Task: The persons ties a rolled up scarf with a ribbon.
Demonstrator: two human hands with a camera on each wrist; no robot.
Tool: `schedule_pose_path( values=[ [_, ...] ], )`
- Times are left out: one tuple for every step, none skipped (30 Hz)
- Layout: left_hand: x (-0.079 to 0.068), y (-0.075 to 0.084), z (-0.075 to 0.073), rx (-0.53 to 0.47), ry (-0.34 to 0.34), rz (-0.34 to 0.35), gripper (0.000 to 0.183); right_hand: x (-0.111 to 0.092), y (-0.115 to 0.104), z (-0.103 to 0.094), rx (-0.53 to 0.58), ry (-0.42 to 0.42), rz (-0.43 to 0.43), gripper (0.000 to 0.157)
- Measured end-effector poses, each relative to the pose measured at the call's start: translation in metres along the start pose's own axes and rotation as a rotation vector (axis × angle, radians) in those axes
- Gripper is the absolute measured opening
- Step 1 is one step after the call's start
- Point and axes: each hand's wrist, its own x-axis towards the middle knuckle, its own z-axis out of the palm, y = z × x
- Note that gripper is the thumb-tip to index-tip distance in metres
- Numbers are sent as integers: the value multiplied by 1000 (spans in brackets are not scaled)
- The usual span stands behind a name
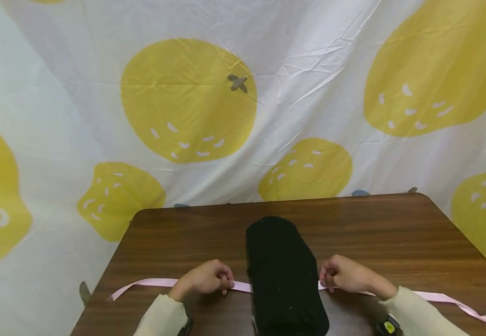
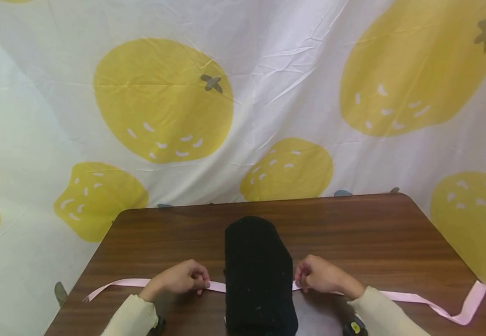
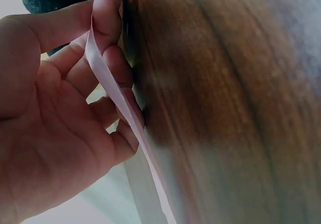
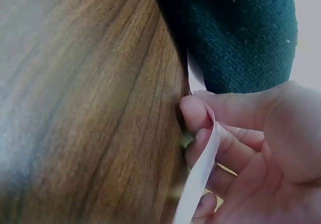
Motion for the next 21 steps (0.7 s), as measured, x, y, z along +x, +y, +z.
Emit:
schedule_pose_path(
  values=[
    [1,0,0,9,3,0,13,1,0,0,-17,14,3,19],
    [1,0,0,16,6,0,14,2,-1,0,-30,25,8,18],
    [2,-1,0,22,9,-1,14,2,-1,1,-43,36,13,17],
    [3,-1,0,25,11,-1,14,3,-1,1,-51,44,18,16],
    [4,-1,0,30,11,-2,15,3,-1,1,-58,50,24,15],
    [5,-1,0,33,12,2,15,4,-1,1,-61,54,30,14],
    [6,-1,-1,35,15,6,15,5,-1,1,-64,56,35,13],
    [6,-2,-1,37,18,10,15,6,-1,0,-65,58,41,13],
    [7,-2,-1,40,22,14,14,7,-1,0,-67,60,43,13],
    [8,-2,-2,44,28,17,14,8,-2,-1,-67,62,46,13],
    [9,-2,-2,48,34,20,14,9,-2,-1,-65,65,49,13],
    [10,-2,-3,49,41,22,14,10,-2,-2,-66,68,50,13],
    [11,-2,-3,50,45,19,14,10,-2,-2,-66,71,52,13],
    [11,-2,-4,53,46,16,14,11,-2,-3,-67,71,52,12],
    [12,-1,-5,55,44,12,13,12,-3,-3,-66,70,54,12],
    [12,-1,-5,55,38,6,13,12,-3,-4,-65,65,58,11],
    [12,0,-6,52,29,-2,13,13,-4,-5,-61,55,62,11],
    [11,1,-7,53,18,-9,12,13,-5,-5,-56,41,60,10],
    [10,2,-8,58,8,-18,12,13,-6,-6,-49,26,66,9],
    [9,3,-9,58,-4,-29,12,12,-8,-7,-43,12,72,9],
    [8,4,-10,59,-15,-39,13,12,-9,-9,-32,-2,80,8]
  ],
)
